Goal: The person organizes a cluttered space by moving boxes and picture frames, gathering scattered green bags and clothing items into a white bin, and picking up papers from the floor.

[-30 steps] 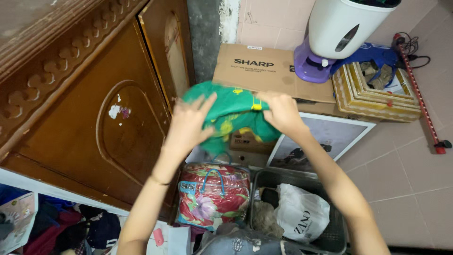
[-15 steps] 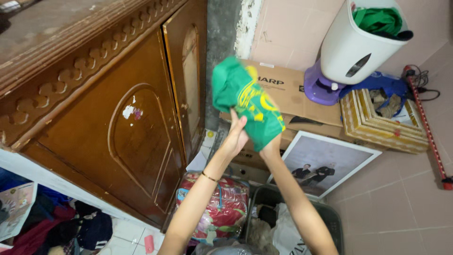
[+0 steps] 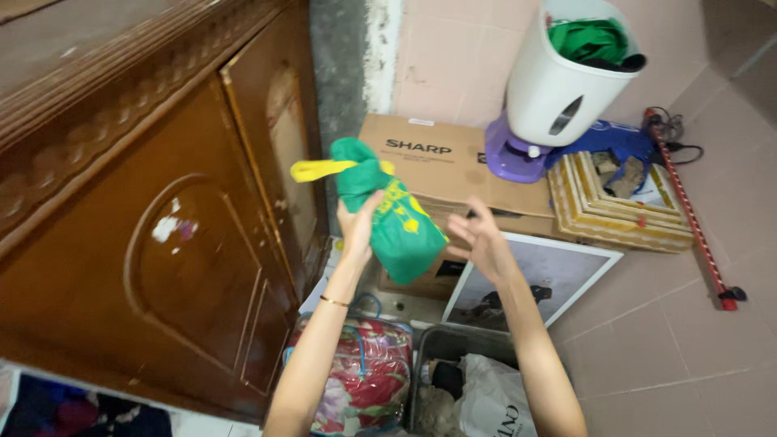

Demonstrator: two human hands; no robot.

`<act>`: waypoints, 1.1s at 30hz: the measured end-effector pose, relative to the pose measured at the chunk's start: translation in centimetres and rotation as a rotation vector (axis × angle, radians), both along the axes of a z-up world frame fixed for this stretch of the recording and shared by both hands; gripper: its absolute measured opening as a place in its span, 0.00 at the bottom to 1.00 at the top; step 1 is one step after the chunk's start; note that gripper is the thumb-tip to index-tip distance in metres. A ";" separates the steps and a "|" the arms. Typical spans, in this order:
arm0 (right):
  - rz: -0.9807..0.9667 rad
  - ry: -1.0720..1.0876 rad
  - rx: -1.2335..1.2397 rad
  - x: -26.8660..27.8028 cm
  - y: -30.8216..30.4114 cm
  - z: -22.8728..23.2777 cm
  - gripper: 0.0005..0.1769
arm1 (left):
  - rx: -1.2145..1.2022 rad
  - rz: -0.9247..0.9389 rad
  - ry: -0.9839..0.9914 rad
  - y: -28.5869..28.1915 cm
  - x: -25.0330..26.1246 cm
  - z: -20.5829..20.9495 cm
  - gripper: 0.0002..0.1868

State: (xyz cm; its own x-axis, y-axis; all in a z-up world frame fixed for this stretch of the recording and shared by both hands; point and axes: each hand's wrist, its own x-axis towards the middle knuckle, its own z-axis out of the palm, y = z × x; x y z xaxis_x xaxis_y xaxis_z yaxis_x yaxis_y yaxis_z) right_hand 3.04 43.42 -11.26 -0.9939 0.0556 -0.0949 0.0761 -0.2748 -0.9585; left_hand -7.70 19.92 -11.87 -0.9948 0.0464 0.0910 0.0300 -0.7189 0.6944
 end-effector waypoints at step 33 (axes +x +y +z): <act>-0.697 0.036 2.023 -32.6 38.5 20.2 0.52 | -1.841 0.221 1.186 43.5 -20.4 18.2 0.62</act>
State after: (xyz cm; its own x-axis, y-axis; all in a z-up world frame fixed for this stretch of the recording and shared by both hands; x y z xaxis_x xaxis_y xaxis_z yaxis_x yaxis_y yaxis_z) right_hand -29.60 81.93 8.93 -0.7712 0.2946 0.5644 0.4221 0.9002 0.1069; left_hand -28.07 63.40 6.29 -0.5294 0.6952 0.4863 0.7986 0.6018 0.0091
